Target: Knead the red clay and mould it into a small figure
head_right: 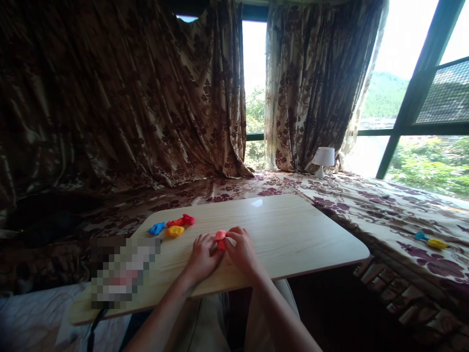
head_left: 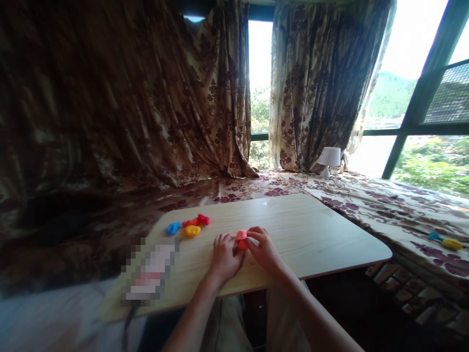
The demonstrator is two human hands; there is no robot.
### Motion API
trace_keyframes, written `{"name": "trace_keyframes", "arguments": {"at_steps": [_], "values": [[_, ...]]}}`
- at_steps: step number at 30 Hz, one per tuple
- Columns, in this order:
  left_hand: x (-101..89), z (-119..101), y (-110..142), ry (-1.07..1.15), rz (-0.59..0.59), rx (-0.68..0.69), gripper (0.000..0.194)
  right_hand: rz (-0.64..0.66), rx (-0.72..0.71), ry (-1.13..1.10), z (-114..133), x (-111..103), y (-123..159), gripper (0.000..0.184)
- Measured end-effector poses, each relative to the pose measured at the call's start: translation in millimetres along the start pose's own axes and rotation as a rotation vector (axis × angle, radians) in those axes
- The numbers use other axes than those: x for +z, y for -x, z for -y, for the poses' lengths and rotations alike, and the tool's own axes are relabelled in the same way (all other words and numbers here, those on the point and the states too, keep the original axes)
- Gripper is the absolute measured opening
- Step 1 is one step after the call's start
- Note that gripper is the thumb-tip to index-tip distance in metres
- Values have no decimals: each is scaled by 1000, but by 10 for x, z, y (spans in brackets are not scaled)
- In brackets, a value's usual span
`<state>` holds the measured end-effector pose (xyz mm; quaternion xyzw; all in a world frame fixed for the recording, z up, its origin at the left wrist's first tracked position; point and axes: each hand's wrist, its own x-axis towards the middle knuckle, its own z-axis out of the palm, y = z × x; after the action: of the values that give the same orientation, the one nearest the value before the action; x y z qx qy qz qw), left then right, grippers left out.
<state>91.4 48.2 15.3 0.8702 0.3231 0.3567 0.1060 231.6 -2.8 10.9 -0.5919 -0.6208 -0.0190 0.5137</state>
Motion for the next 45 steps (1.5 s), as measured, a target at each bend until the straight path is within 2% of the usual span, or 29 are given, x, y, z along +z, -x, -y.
{"name": "trace_keyframes", "arguments": {"at_steps": [6, 14, 19, 26, 30, 32, 38, 45], "values": [[20, 13, 0, 28, -15, 12, 22, 30, 7, -68, 8, 5, -2, 19], [29, 14, 1, 19, 36, 6, 23, -17, 45, -140, -107, 52, 0, 11], [20, 24, -3, 5, 33, -13, 21, -24, 46, -135, -115, 46, -6, 15], [24, 17, 1, -25, 25, 6, 22, -36, 76, -105, -98, 38, -6, 11], [17, 18, -7, -113, -19, -61, 24, -60, 96, -30, -77, 22, 1, 16], [8, 17, -10, -152, -43, -99, 25, -29, 75, 26, -62, 18, 11, 21], [-14, -5, -2, -162, -21, -86, 25, 51, 18, 197, -10, 0, 42, 46], [-17, -8, 1, -172, -39, -87, 22, 91, -48, 272, 50, -30, 46, 45]]}}
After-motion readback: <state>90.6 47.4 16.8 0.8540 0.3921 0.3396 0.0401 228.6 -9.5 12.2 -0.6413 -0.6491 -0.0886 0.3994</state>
